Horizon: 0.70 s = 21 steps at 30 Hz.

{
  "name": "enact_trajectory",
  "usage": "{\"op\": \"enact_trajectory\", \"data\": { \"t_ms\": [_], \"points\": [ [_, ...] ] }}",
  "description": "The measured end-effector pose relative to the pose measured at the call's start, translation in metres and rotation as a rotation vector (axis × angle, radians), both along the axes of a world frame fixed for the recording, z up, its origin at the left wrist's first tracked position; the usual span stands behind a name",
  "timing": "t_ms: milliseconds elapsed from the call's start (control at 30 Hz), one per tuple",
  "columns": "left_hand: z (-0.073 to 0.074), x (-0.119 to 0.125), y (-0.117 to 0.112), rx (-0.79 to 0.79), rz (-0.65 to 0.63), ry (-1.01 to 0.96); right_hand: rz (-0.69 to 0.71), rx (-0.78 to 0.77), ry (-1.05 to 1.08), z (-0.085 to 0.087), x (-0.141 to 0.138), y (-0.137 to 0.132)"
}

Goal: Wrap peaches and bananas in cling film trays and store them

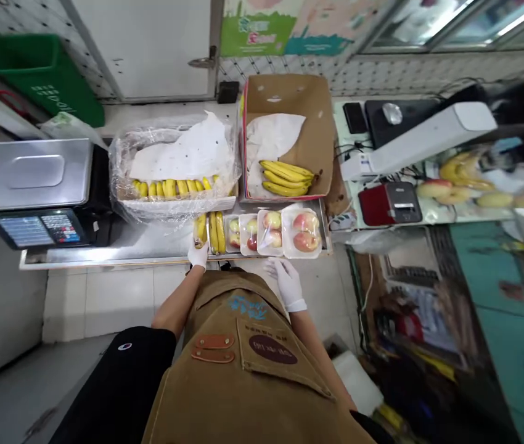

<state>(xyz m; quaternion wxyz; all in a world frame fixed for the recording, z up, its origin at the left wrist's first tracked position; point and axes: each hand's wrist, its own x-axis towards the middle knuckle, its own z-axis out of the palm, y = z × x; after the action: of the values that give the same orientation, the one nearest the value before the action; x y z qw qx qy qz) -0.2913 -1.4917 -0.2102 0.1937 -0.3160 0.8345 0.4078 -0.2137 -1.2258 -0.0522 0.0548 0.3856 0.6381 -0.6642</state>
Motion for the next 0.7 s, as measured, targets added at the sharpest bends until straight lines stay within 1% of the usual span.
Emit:
{"op": "enact_trajectory", "data": {
  "t_ms": [100,167,267,333,433,533,633,700],
  "points": [
    [-0.007,0.004,0.009,-0.052,-0.066,-0.004,0.043,-0.001,-0.009,0.009,0.016,-0.033],
    [-0.011,0.006,0.009,-0.063,-0.122,-0.015,0.046,0.013,-0.037,0.012,0.026,-0.047],
    [-0.015,0.01,0.002,-0.095,-0.204,-0.061,-0.006,0.02,-0.08,0.014,0.045,-0.058],
    [-0.017,0.013,-0.006,-0.135,-0.267,-0.095,-0.033,-0.002,-0.087,0.013,0.056,-0.062],
    [-0.018,0.015,-0.017,-0.183,-0.383,-0.132,-0.081,-0.068,-0.063,0.008,0.066,-0.064],
    [-0.015,0.012,-0.024,-0.221,-0.478,-0.158,-0.123,-0.138,-0.038,0.0,0.063,-0.058],
    [-0.008,0.008,-0.023,-0.263,-0.532,-0.175,-0.095,-0.167,0.002,-0.009,0.053,-0.043],
    [0.001,0.006,-0.021,-0.294,-0.551,-0.177,-0.044,-0.172,0.067,-0.014,0.05,-0.025]
  ]
}}
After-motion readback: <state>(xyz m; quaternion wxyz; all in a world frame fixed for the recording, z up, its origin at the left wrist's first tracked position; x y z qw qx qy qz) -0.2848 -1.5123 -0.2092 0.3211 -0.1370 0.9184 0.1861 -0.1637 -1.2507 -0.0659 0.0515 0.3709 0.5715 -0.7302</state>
